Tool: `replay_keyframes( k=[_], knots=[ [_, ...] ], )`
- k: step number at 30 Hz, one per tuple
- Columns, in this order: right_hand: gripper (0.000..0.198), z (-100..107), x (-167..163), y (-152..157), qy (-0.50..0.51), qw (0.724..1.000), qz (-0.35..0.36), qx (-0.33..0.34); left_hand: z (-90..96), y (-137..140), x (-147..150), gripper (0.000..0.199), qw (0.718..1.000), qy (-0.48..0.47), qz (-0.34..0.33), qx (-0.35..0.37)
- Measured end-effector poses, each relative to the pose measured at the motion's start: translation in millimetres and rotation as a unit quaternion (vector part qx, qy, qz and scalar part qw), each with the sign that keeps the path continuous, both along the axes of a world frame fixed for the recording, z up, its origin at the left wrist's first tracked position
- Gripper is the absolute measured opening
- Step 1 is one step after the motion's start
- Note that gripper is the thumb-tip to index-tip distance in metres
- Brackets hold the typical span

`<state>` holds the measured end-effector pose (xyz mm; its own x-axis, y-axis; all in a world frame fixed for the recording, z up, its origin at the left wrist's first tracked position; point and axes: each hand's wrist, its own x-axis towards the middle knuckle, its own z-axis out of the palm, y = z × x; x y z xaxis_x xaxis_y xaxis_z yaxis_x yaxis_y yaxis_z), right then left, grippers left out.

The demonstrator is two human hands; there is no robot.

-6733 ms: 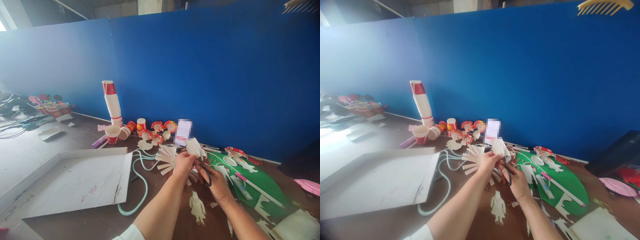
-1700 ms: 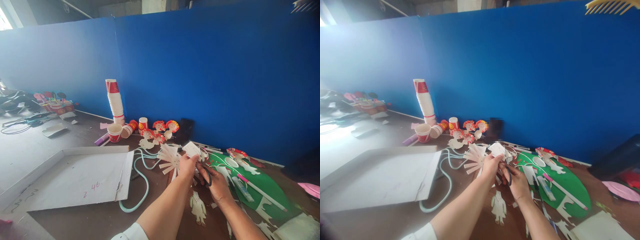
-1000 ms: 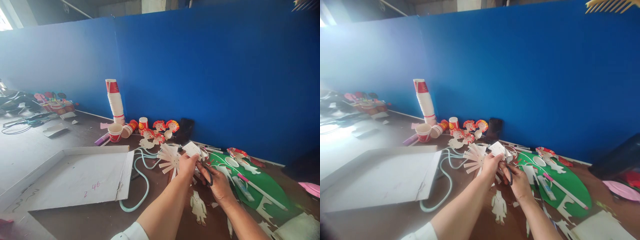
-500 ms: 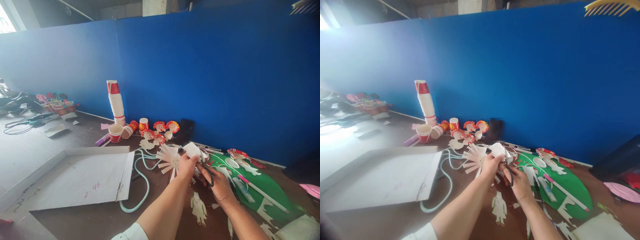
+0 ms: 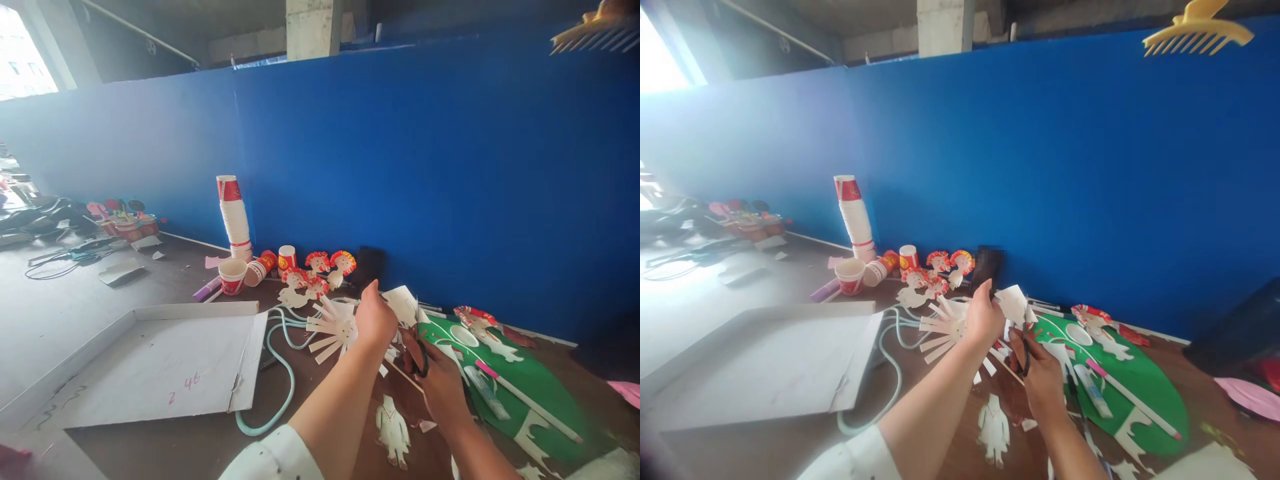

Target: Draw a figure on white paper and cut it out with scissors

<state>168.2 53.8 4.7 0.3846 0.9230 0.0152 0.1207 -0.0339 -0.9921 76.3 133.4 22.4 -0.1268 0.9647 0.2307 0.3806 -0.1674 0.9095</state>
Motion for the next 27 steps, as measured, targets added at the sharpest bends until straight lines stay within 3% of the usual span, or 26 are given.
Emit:
replay_keyframes(
  k=[4, 10, 18, 27],
  knots=[
    [0.043, -1.5, 7.2, 1.1, -0.036, 0.999, -0.017, -0.009, 4.5, 21.4, 2.3, 0.084, 0.979, 0.19, -0.065, -0.018],
    [0.047, -10.9, 14.6, 7.0, -0.067, 0.997, -0.043, -0.019, -3.5, 39.1, 0.8, 0.1, 0.942, 0.324, -0.089, -0.023],
    [0.053, -21.5, 15.4, 13.7, -0.01, 0.999, -0.032, -0.015, -4.8, 48.8, 1.3, 0.096, 0.925, 0.373, -0.076, -0.01],
    [0.049, -1.5, 5.7, 7.8, 0.003, 0.999, -0.046, -0.021, 2.7, 56.4, 0.8, 0.094, 0.935, 0.35, -0.062, 0.002]
  ],
)
